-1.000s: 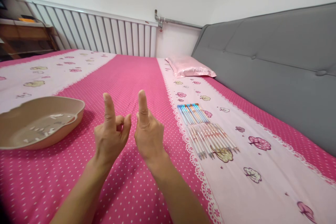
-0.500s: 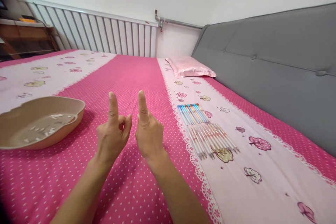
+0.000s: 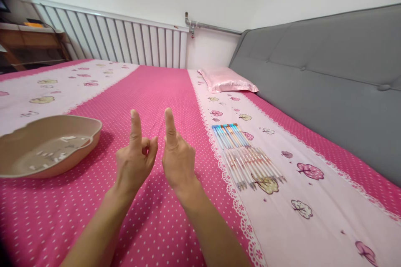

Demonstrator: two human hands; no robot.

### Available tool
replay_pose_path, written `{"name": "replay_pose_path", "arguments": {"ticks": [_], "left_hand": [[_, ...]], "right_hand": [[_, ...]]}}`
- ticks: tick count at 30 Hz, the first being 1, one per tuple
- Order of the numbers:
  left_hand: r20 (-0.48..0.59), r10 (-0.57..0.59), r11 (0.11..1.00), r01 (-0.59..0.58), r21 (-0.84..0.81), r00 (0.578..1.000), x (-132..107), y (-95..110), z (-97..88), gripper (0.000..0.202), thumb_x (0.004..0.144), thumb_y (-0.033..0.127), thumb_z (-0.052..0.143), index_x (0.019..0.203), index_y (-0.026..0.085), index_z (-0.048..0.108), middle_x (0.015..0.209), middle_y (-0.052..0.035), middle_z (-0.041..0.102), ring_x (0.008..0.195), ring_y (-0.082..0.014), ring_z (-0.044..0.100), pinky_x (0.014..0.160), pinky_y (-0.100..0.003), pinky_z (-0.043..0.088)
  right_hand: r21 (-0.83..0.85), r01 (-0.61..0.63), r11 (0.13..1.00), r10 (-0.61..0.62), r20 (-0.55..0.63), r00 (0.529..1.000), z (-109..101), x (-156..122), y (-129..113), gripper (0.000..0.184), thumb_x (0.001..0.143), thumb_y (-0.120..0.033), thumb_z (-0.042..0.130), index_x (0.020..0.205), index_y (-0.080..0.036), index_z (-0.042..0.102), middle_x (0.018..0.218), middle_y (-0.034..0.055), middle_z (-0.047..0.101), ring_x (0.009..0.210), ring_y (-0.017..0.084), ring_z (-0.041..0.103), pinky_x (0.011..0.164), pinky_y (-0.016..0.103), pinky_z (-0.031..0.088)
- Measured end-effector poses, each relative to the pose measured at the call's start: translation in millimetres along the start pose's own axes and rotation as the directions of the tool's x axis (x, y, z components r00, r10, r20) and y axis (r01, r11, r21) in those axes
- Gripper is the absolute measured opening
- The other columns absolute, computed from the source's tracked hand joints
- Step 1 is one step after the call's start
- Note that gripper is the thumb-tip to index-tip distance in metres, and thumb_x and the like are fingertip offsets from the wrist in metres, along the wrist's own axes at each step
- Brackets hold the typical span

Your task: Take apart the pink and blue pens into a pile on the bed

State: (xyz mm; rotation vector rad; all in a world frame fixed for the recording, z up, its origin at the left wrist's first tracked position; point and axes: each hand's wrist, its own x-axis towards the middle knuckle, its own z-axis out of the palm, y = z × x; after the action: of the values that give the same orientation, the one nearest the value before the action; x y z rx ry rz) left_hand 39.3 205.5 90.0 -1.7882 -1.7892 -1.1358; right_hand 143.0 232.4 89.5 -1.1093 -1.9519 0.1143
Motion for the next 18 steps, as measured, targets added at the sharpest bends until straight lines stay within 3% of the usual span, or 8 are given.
{"name": "replay_pose_path", "arguments": {"ticks": [6, 10, 13, 15, 18], "left_hand": [[0.057, -0.043, 0.999, 0.042, 0.014, 0.997, 3.2, 0.1, -0.1, 0.065, 0.088, 0.033, 0.037, 0.142, 0.015, 0.005, 0.054, 0.0038, 0.059, 0.04, -0.0112, 0.045, 0.046, -0.024, 0.032], [0.211, -0.124, 0.991, 0.109, 0.081, 0.97, 3.0, -11.0, 12.7, 0.06, 0.086, 0.036, 0.04, 0.14, 0.018, 0.022, 0.076, -0.0013, 0.069, 0.052, -0.0144, 0.056, 0.049, -0.025, 0.035], [0.354, -0.168, 0.984, 0.137, 0.112, 0.92, -0.3, -22.3, 26.4, 0.051, 0.086, 0.036, 0.038, 0.134, 0.02, 0.035, 0.092, -0.004, 0.069, 0.065, -0.0175, 0.062, 0.053, -0.026, 0.039], [0.42, -0.176, 0.984, 0.142, 0.112, 0.89, -2.8, -27.4, 32.8, 0.05, 0.085, 0.035, 0.037, 0.132, 0.019, 0.038, 0.104, -0.0069, 0.065, 0.071, -0.0185, 0.063, 0.055, -0.028, 0.042], [0.457, -0.16, 0.986, 0.119, 0.118, 0.875, -5.3, -30.0, 36.2, 0.049, 0.085, 0.035, 0.036, 0.13, 0.017, 0.042, 0.11, -0.0101, 0.061, 0.075, -0.0202, 0.063, 0.059, -0.031, 0.044]], "right_hand": [[0.016, -0.042, 0.999, 0.041, 0.061, 0.997, 2.9, 2.6, 2.0, 0.064, 0.09, -0.024, 0.03, 0.142, -0.026, -0.007, 0.083, 0.0035, 0.063, 0.059, 0.015, 0.054, 0.055, 0.029, 0.046], [-0.032, -0.097, 0.995, 0.101, 0.137, 0.985, 7.9, 1.8, 4.8, 0.072, 0.088, -0.028, 0.039, 0.142, -0.024, -0.009, 0.094, 0.0071, 0.064, 0.067, 0.017, 0.058, 0.061, 0.031, 0.047], [-0.138, -0.15, 0.979, 0.179, 0.235, 0.955, 4.0, -3.0, 16.1, 0.082, 0.084, -0.028, 0.049, 0.142, -0.025, -0.009, 0.098, 0.0089, 0.063, 0.072, 0.02, 0.06, 0.063, 0.033, 0.047], [-0.253, -0.18, 0.951, 0.252, 0.29, 0.923, -5.7, -9.0, 30.4, 0.082, 0.081, -0.028, 0.053, 0.143, -0.024, 0.0, 0.1, 0.0104, 0.062, 0.079, 0.022, 0.06, 0.066, 0.035, 0.046], [-0.472, -0.237, 0.849, 0.407, 0.299, 0.863, -28.8, -21.1, 59.8, 0.069, 0.079, -0.03, 0.055, 0.139, -0.017, 0.026, 0.105, 0.0147, 0.06, 0.092, 0.027, 0.057, 0.077, 0.038, 0.043]]}}
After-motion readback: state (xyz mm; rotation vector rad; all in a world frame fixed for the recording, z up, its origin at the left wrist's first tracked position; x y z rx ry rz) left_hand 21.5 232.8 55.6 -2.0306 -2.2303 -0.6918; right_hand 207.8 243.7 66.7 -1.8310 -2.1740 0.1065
